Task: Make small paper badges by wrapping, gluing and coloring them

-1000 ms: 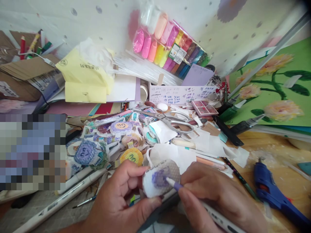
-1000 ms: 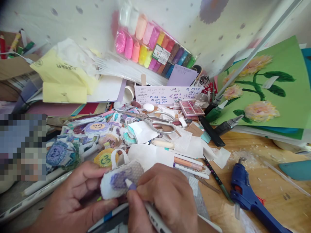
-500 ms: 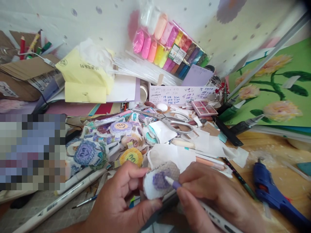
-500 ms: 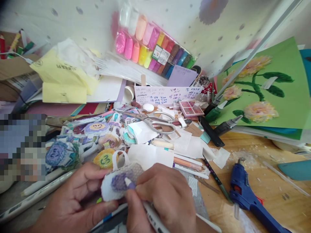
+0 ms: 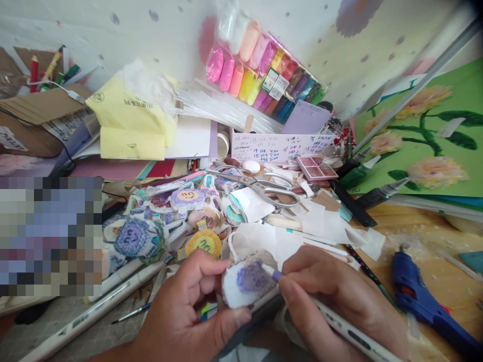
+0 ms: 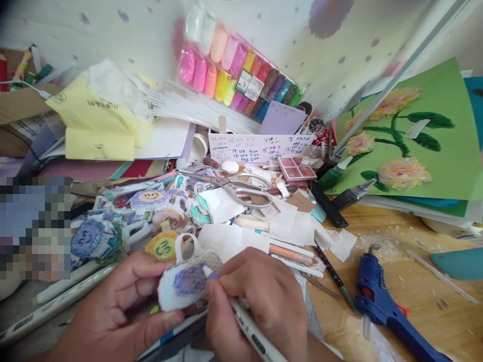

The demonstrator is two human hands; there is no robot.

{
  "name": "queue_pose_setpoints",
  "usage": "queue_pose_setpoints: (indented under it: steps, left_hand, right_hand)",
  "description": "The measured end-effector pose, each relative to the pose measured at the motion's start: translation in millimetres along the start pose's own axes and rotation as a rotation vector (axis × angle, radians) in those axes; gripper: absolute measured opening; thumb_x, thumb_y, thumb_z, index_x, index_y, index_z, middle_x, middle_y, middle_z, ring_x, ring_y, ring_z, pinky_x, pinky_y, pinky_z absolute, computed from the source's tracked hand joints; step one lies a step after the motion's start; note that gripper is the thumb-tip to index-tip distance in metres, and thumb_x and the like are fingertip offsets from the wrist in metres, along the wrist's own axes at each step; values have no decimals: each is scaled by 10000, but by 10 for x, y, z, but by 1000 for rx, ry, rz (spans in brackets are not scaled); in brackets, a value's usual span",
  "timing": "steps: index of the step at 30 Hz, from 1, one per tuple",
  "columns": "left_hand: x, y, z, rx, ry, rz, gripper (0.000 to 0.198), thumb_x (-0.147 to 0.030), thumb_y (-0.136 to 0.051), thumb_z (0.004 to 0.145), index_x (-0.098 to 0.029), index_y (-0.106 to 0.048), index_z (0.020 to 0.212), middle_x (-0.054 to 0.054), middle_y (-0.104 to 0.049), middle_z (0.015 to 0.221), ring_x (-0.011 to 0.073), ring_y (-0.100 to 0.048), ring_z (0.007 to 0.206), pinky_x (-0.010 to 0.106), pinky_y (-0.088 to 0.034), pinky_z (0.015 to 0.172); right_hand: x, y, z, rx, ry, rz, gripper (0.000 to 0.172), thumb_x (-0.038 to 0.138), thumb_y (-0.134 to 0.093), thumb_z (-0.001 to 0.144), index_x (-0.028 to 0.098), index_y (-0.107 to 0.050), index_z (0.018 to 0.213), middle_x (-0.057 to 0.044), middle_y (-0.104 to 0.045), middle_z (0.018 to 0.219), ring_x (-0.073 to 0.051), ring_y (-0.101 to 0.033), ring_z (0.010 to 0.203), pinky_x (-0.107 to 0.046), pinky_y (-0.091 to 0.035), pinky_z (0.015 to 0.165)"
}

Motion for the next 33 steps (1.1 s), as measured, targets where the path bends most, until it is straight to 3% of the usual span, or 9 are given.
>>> queue_pose_setpoints:
  steps: [13, 21, 24, 33]
  left_hand:
    - [22, -3, -5, -13, -5, -18, 289, -264, -827, 573, -250, -634, 788, -7, -782, 748, 171, -699, 639, 236, -525, 622]
    - [35, -6, 4, 16, -11, -36, 290, -238, -817, 596, -242, -617, 805, 2, -782, 757, 175, -701, 651, 243, -527, 619]
    - [21, -4, 3, 54, -10, -12, 279, -235, -807, 611, -237, -611, 809, -7, -774, 739, 168, -694, 658, 236, -518, 623]
    - [43, 62, 25, 186, -49, 91, 243, -248, -758, 686, -231, -563, 829, 1, -741, 717, 185, -688, 682, 261, -511, 632]
  right_hand:
    - [5, 7, -17, 22, -41, 13, 203, 51, -564, 764, 213, -507, 655, 26, -570, 560, -104, -569, 467, -189, -427, 407]
    - [18, 0, -40, 32, -38, 168, 173, 37, -585, 754, 200, -564, 701, 13, -612, 606, -110, -594, 505, -194, -445, 426]
    - [42, -19, -60, -4, -43, 229, 173, 31, -606, 754, 201, -583, 736, 11, -635, 643, -108, -610, 525, -194, -469, 450]
    - [-2, -96, -56, 51, -22, 208, 184, 59, -657, 735, 219, -598, 804, 13, -670, 700, -114, -637, 563, -198, -493, 491]
Point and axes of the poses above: each hand's wrist, its own z-axis towards the middle knuckle, its own y-axis out of the back of the hand, x = y × z, the point moved 1 cm from there along z, towards the middle knuckle
